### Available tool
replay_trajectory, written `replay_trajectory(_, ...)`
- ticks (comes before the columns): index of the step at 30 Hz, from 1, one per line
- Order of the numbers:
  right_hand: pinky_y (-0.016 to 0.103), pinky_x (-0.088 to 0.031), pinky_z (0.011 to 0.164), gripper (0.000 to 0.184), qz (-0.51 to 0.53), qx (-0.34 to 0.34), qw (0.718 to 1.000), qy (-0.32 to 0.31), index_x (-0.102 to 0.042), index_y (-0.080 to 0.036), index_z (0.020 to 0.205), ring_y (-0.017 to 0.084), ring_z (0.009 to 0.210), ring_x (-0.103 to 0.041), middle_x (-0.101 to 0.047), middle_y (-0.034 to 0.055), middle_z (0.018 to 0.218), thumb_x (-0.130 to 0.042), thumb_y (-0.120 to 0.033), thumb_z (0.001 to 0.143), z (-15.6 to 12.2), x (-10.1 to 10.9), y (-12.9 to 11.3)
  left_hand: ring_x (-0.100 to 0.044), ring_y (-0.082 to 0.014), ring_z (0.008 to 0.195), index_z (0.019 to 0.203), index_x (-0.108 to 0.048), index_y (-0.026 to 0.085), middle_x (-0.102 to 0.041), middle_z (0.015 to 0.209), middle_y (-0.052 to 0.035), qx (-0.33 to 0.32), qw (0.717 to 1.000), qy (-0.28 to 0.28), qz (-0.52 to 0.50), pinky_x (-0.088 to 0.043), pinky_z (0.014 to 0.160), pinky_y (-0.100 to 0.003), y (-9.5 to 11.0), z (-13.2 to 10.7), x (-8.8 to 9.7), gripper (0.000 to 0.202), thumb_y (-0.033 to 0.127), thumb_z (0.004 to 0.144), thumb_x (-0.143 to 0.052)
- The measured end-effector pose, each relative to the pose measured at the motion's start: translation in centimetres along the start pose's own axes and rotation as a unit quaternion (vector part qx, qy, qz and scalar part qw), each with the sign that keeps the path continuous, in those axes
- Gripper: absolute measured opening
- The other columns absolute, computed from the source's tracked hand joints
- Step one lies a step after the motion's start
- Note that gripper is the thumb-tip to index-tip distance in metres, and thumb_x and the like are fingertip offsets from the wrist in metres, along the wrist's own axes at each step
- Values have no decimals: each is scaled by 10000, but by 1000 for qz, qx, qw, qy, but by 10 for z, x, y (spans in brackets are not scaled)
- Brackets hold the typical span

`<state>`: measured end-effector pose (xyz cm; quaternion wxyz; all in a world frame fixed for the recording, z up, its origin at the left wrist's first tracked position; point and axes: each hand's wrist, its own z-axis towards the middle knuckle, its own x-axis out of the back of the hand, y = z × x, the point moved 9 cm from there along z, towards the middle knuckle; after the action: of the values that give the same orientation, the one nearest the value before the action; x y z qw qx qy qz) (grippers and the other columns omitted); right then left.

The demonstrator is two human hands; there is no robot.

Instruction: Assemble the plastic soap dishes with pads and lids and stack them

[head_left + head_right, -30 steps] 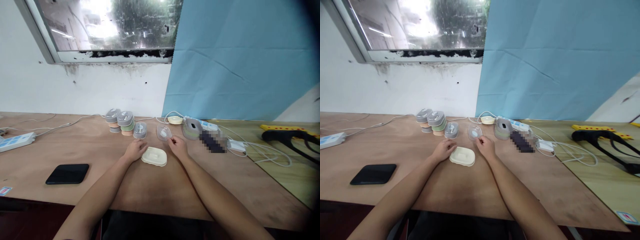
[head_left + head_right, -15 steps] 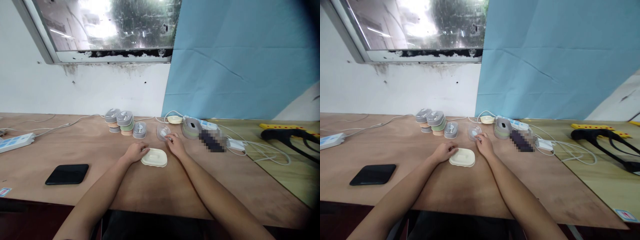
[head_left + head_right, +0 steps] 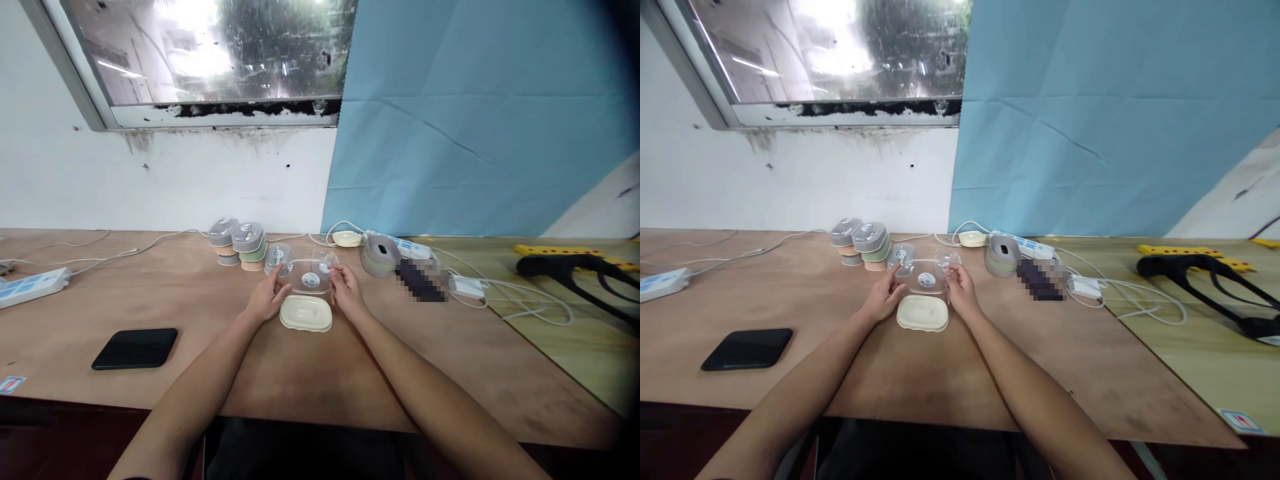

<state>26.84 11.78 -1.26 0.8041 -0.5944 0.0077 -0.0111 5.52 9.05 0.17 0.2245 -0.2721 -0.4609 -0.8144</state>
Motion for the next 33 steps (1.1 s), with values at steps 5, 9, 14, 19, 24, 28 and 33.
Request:
replay_trajectory(5, 205, -280, 265, 427, 63, -77, 995, -5, -538, -236, 925, 57, 317, -309, -437, -84, 563, -598, -621, 749, -1, -9, 15, -598, -168, 676, 1422, -341, 155, -616, 686, 12, 13, 1000, -15, 18, -437, 646, -273, 0, 0, -2, 591, 430, 911, -454)
replay_trajectory(9, 233, -411, 353, 393, 48, -6, 996, 69, -521, -236, 934, 81, 385, -371, -459, -69, 597, -546, -603, 798, 9, 17, 9, -617, -158, 713, 1454, -274, 179, -677, 854, -12, -5, 999, -35, 14, -445, 664, -271, 3, 1, -10, 620, 402, 908, -468)
replay_trajectory(14, 371, -514, 782, 341, -194, 152, 961, 128, -574, -200, 1025, 190, 806, -591, -613, 63, 901, -481, -492, 876, 16, 46, -10, -636, -161, 758, 1370, -413, 196, -694, 915, -22, -10, 997, -65, 31, -456, 677, -269, 2, 0, -17, 526, 429, 902, -471)
replay_trajectory(19, 407, -469, 885, 334, -349, 200, 912, 84, -663, -178, 1057, 232, 948, -579, -607, 109, 994, -419, -348, 905, 21, 28, -3, -640, -160, 741, 1277, -517, 184, -703, 900, -23, -10, 996, -76, 34, -461, 679, -264, -1, 0, -20, 453, 423, 893, -486)
replay_trajectory(24, 392, -476, 873, 331, -391, 196, 895, 90, -678, -191, 1087, 239, 980, -565, -549, 121, 1118, -491, -341, 858, 22, 23, -7, -641, -161, 744, 1205, -577, 188, -706, 886, -24, -9, 996, -78, 40, -460, 683, -264, 0, -1, -20, 397, 417, 895, -483)
replay_trajectory(28, 428, -425, 930, 369, -408, 193, 869, 202, -640, -176, 1147, 263, 1069, -516, -503, 140, 1192, -498, -307, 832, 19, 68, -24, -639, -158, 737, 1199, -581, 186, -705, 886, -25, -6, 997, -72, 40, -461, 682, -266, 2, -2, -17, 395, 416, 893, -483)
replay_trajectory(33, 567, -305, 966, 386, -472, 101, 805, 345, -651, -215, 1128, 356, 1205, -377, -448, 143, 1308, -544, -290, 765, 21, 137, -17, -632, -150, 702, 1192, -585, 174, -701, 865, -26, -9, 997, -77, 25, -461, 665, -263, 1, -2, -21, 395, 409, 890, -486)
